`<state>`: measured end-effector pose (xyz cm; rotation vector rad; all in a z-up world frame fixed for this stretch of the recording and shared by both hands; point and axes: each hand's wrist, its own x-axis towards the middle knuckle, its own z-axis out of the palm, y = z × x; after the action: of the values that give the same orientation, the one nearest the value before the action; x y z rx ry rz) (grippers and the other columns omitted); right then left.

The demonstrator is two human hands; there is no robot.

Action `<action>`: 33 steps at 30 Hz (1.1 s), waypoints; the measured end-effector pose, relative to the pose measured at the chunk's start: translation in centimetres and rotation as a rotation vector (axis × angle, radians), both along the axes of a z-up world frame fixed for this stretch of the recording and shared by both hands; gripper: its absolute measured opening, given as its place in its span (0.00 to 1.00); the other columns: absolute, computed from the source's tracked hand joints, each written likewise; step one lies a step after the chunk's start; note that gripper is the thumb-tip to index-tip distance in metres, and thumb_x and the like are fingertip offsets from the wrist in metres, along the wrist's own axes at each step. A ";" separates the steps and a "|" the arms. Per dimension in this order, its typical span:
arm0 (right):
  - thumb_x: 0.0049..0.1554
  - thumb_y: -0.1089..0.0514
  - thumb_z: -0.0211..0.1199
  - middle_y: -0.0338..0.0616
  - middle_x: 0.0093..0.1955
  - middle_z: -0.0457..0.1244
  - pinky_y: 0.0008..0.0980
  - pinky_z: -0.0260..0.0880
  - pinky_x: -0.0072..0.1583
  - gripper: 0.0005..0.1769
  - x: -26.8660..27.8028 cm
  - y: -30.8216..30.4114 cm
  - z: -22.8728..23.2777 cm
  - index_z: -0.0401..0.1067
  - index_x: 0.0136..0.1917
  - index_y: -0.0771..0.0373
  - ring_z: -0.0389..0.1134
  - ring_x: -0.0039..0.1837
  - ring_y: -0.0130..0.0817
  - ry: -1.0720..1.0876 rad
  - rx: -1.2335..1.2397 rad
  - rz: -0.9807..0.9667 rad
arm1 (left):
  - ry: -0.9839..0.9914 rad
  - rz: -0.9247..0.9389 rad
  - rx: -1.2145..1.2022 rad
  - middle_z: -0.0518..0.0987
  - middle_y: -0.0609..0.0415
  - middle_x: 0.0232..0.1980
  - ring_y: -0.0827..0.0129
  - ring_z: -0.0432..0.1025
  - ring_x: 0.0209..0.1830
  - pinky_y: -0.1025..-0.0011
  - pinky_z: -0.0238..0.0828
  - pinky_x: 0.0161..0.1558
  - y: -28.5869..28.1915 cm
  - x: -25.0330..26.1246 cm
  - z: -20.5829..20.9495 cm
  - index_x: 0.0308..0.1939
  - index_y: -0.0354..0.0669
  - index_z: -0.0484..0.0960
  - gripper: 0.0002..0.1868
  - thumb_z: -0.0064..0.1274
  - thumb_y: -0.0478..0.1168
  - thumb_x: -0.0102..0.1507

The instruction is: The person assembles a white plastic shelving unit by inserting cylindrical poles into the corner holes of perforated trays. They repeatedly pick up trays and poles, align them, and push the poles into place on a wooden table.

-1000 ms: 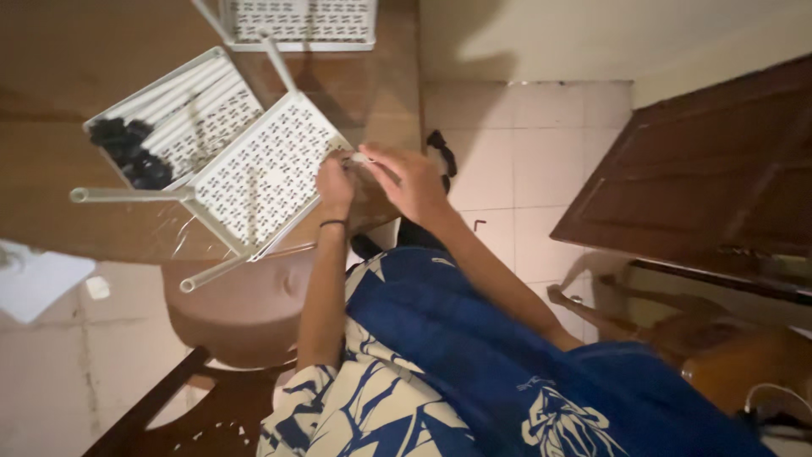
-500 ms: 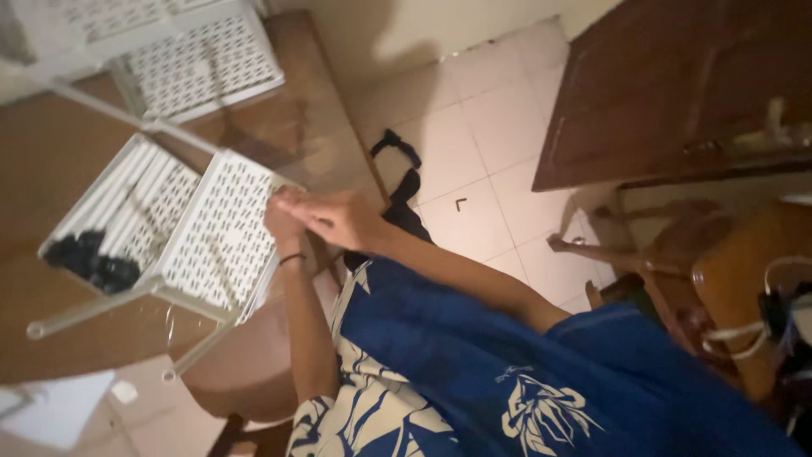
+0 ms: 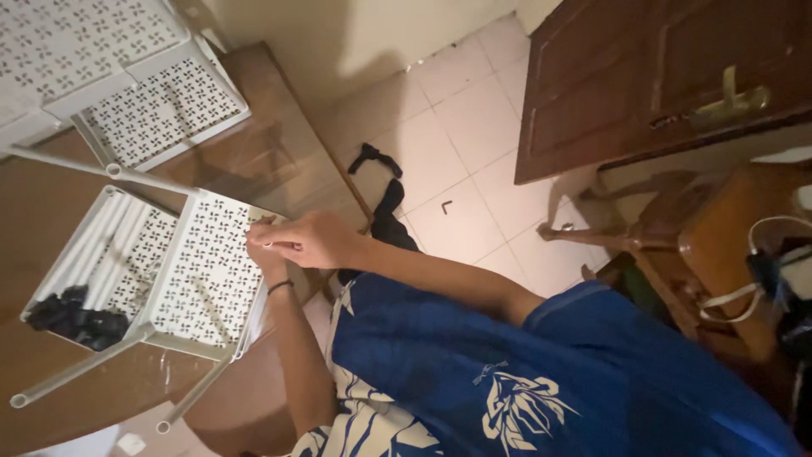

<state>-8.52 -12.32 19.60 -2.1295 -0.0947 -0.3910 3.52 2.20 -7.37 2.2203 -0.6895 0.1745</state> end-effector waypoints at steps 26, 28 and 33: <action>0.52 0.62 0.63 0.46 0.43 0.71 0.44 0.71 0.47 0.07 8.1 4.1 -3.8 0.80 0.43 0.57 0.74 0.47 0.42 0.185 -1.283 0.674 | 0.149 0.142 0.166 0.83 0.45 0.31 0.48 0.78 0.32 0.54 0.74 0.32 -3.2 -1.9 7.5 0.42 0.52 0.89 0.13 0.56 0.50 0.58; 0.51 0.62 0.63 0.45 0.43 0.71 0.43 0.71 0.46 0.07 8.6 4.1 -4.1 0.80 0.43 0.56 0.74 0.47 0.42 0.203 -1.303 0.685 | 0.101 0.148 0.098 0.82 0.45 0.29 0.47 0.78 0.31 0.53 0.73 0.30 -2.8 -1.9 7.9 0.44 0.54 0.90 0.15 0.56 0.48 0.56; 0.51 0.61 0.65 0.43 0.42 0.71 0.41 0.71 0.45 0.07 9.2 3.5 -5.3 0.81 0.43 0.55 0.74 0.46 0.40 0.244 -1.381 0.709 | 0.193 0.185 0.188 0.83 0.47 0.32 0.50 0.79 0.35 0.55 0.75 0.35 -3.1 -1.6 6.2 0.38 0.54 0.88 0.12 0.58 0.52 0.57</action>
<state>0.71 -8.82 14.26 -3.1776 -1.2296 0.5447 1.91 -0.91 -1.13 2.4414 -0.4095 -0.0138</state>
